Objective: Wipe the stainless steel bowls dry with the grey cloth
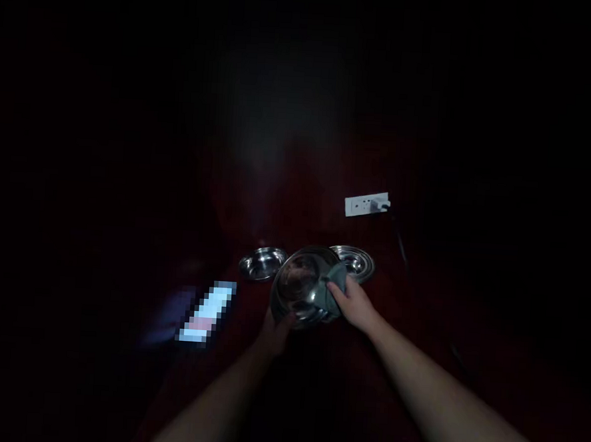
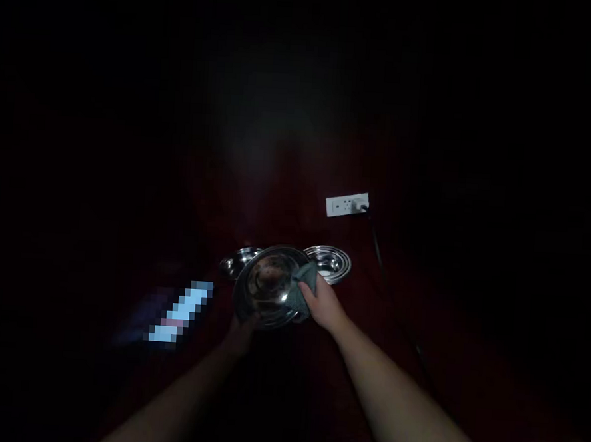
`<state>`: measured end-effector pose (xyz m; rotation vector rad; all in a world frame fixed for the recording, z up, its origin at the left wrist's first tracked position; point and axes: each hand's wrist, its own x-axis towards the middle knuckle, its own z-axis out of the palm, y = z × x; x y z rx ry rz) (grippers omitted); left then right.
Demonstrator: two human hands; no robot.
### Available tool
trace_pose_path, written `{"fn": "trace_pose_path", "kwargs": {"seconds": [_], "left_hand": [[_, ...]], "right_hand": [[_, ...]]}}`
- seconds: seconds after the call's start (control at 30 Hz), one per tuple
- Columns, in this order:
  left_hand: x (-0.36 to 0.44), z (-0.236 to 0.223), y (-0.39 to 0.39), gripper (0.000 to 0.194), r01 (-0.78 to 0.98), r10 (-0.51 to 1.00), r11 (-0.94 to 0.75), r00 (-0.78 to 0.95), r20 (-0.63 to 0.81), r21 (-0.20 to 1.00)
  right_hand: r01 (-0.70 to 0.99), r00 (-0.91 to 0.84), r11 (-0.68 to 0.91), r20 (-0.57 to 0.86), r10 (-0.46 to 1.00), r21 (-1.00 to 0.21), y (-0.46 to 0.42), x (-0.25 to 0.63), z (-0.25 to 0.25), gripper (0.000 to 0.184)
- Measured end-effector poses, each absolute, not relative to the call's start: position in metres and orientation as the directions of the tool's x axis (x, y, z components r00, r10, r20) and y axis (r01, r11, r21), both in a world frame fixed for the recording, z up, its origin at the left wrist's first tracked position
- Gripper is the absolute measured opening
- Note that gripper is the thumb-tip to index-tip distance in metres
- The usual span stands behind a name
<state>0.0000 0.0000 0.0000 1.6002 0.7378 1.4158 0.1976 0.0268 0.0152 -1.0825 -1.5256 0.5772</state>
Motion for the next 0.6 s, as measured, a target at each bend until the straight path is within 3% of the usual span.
{"fn": "trace_pose_path", "kwargs": {"seconds": [0.2,0.37,0.6], "left_hand": [[-0.005,0.001,0.006,0.052,-0.070,0.880,-0.445,0.152,0.450,0.893],[-0.009,0.010,0.006,0.062,-0.044,0.846,-0.523,0.096,0.524,0.851],[-0.011,0.016,0.004,0.053,-0.001,0.867,-0.495,0.066,0.494,0.869]], "right_hand": [[0.308,0.093,0.430,0.477,0.874,-0.849,0.029,0.200,0.014,0.033],[0.314,0.152,0.429,0.491,0.858,-0.847,0.021,0.200,0.023,0.033],[0.314,0.136,0.441,0.500,0.855,-0.841,0.017,0.199,0.025,0.034]]}}
